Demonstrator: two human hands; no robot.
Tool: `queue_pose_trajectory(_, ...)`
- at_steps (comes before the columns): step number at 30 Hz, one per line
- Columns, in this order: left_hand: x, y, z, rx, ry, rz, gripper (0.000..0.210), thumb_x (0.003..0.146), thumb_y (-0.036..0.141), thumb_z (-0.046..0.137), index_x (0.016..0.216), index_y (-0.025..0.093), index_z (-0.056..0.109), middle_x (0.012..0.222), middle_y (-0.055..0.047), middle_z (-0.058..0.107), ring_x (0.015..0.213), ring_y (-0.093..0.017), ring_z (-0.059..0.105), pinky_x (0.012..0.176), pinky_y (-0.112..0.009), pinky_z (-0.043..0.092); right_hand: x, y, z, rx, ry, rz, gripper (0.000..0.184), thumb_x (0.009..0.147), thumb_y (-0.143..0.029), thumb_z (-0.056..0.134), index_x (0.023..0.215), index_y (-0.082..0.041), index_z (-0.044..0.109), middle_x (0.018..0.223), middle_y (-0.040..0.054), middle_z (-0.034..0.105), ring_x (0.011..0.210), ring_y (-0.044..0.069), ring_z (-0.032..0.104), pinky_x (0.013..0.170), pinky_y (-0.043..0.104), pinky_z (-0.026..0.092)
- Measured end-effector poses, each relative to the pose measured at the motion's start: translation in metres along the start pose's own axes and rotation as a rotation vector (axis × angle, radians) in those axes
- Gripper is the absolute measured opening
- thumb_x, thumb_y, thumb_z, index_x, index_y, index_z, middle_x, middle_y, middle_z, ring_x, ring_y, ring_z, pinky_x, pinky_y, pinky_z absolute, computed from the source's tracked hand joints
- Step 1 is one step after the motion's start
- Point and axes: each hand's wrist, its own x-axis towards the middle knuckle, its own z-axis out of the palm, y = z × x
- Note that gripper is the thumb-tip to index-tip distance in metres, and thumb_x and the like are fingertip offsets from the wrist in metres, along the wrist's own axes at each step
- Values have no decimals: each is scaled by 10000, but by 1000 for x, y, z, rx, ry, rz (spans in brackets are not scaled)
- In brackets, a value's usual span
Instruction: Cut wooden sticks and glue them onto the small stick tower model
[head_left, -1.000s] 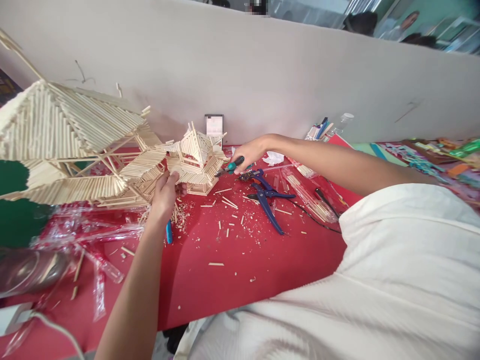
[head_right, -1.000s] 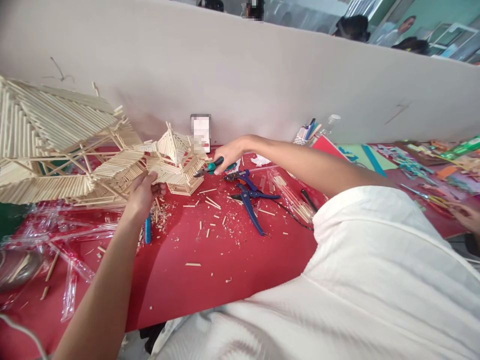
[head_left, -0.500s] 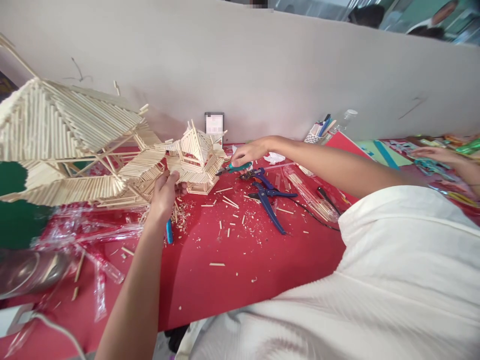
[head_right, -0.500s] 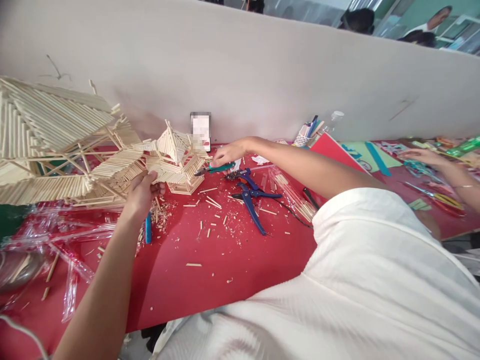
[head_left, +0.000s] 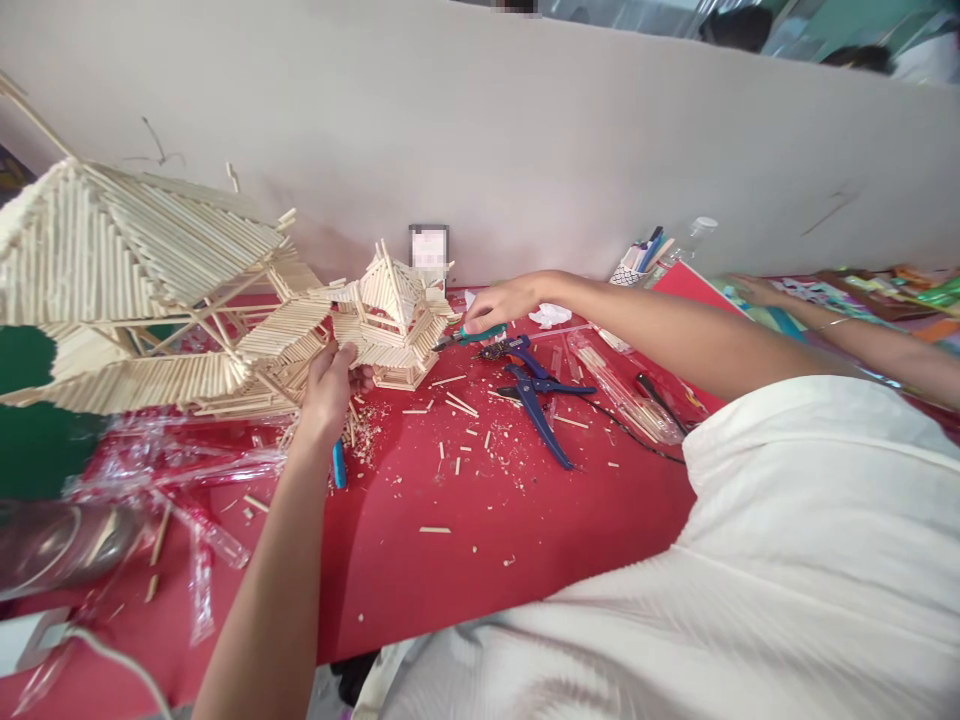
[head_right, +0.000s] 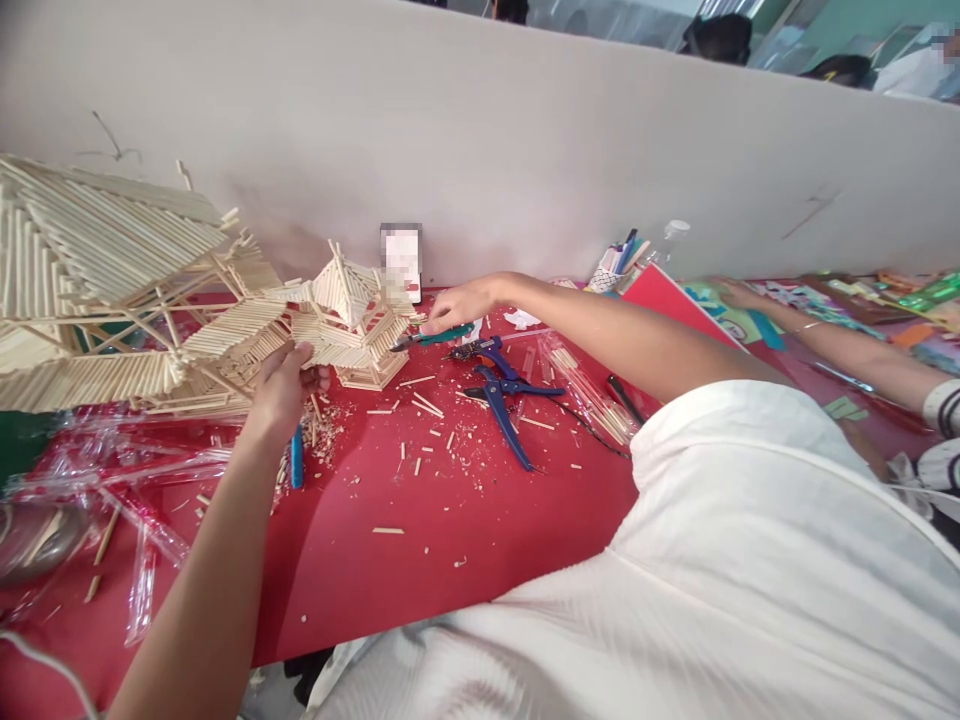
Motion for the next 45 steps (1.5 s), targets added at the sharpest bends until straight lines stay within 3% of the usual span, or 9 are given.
queue_pose_trajectory(12, 1, 1, -1, 1, -4, -19, 279, 738, 422, 675, 809, 218, 499, 739, 22, 514, 634, -140, 632, 532, -237, 516, 9, 9, 6, 9, 22, -7, 634, 886, -792, 496, 715, -186, 574, 686, -17, 494, 656, 140, 420, 629, 301, 340)
queue_pose_trajectory(21, 1, -1, -1, 10, -13, -9, 255, 756, 423, 656, 818, 219, 514, 732, 21, 523, 631, -144, 634, 544, -248, 528, 10, 11, 1, 78, -99, 38, 662, 864, -833, 475, 718, -197, 589, 666, -16, 529, 631, 147, 471, 642, 305, 398)
queue_pose_trajectory(28, 2, -1, -2, 4, -19, -21, 270, 758, 433, 655, 817, 224, 495, 717, 32, 505, 621, -141, 636, 538, -240, 524, 7, 8, 8, 13, -15, 21, 650, 888, -808, 470, 724, -193, 606, 691, 1, 583, 640, 150, 501, 664, 308, 416)
queue_pose_trajectory(35, 3, -2, -2, -14, -4, -18, 270, 749, 419, 673, 810, 233, 486, 713, 29, 513, 633, -157, 649, 554, -264, 545, 0, -6, 8, 43, -66, 67, 689, 912, -818, 403, 739, -187, 617, 702, 24, 628, 652, 163, 559, 698, 319, 450)
queue_pose_trajectory(42, 2, 0, 1, -27, -11, -14, 291, 735, 424, 692, 803, 232, 484, 677, 27, 512, 643, -166, 650, 542, -256, 525, 2, 6, 17, 58, -2, 42, 722, 885, -850, 407, 664, -177, 552, 592, -7, 552, 535, 118, 468, 587, 286, 380)
queue_pose_trajectory(45, 1, 0, 1, -36, -8, -12, 291, 735, 416, 690, 814, 233, 478, 686, 28, 512, 653, -171, 653, 560, -271, 528, 5, 13, 19, -51, 76, -41, 717, 916, -819, 396, 631, -176, 536, 558, -25, 525, 526, 103, 426, 574, 277, 323)
